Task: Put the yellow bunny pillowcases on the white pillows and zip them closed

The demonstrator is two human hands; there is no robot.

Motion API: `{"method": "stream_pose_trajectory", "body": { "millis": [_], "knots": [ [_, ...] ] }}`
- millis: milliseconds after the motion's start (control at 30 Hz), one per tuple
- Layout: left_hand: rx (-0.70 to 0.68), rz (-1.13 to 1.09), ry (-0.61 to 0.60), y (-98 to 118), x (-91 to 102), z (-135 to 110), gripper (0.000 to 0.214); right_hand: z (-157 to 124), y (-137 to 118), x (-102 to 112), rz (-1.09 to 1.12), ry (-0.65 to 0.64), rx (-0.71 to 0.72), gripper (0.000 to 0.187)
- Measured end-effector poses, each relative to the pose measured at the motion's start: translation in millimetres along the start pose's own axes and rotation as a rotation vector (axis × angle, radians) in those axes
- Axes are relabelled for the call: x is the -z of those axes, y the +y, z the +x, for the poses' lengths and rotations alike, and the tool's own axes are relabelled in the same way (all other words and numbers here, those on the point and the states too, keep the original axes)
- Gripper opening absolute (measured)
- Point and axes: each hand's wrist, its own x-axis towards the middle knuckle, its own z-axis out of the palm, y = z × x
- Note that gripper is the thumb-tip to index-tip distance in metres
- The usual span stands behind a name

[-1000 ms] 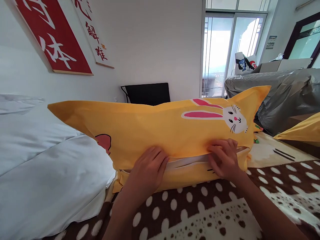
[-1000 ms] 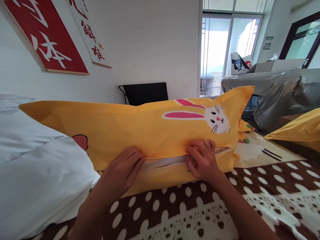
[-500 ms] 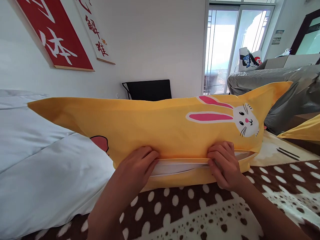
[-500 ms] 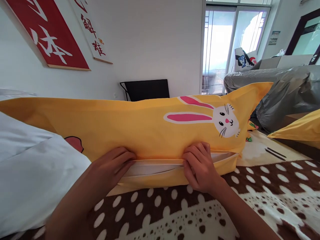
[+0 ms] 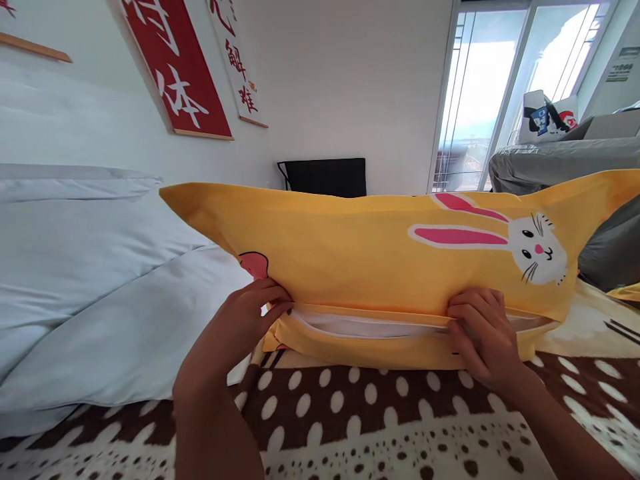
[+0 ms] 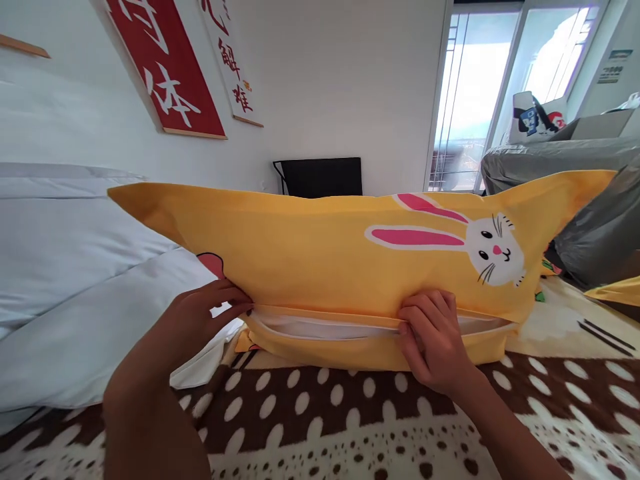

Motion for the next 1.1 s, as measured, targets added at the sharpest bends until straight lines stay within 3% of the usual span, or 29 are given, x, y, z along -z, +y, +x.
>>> {"method": "stream_pose_trajectory", "body": {
  "millis": [167, 300, 467, 533, 633, 767, 933, 1100],
  "knots": [
    [-0.077, -0.069, -0.033, -2.9, 2.7, -3.1, 0.022, -2.2, -1.9, -3.2, -0.070, 0.042, 0.008, 0.011],
    [-0.117, -0.131, -0.051, -5.0, 4.3, -4.2, 0.021, 4.4, -33.0, -15.3, -0.130, 0.132, 0.075, 0.018],
    [-0.131, -0.223, -0.083, -10.7, 3.6, -3.8, 0.019, 42.3, -96.7, -59.8, 0.033, -0.115, 0.263, 0.012],
    [-0.134, -0.249, -0.088, -13.1, 3.9, -4.6, 0.021, 62.9, -115.4, -84.9, -0.001, -0.213, 0.212, 0.009],
    [-0.140, -0.274, -0.091, -14.7, 4.5, -5.9, 0.022, 85.3, -130.9, -121.6, -0.106, -0.301, -0.020, 0.000],
    [-0.113, -0.328, -0.094, -14.3, 2.0, -4.1, 0.020, 87.5, -136.2, -155.9, -0.174, -0.274, -0.240, 0.008],
    [-0.129, -0.379, -0.091, -16.5, -3.2, 2.8, 0.021, 73.6, -130.5, -171.7, -0.138, -0.065, -0.237, 0.019],
    [-0.145, -0.380, -0.108, -18.7, -5.9, 7.5, 0.021, 69.7, -124.7, -170.6, -0.084, -0.073, -0.261, 0.014]
  ]
}}
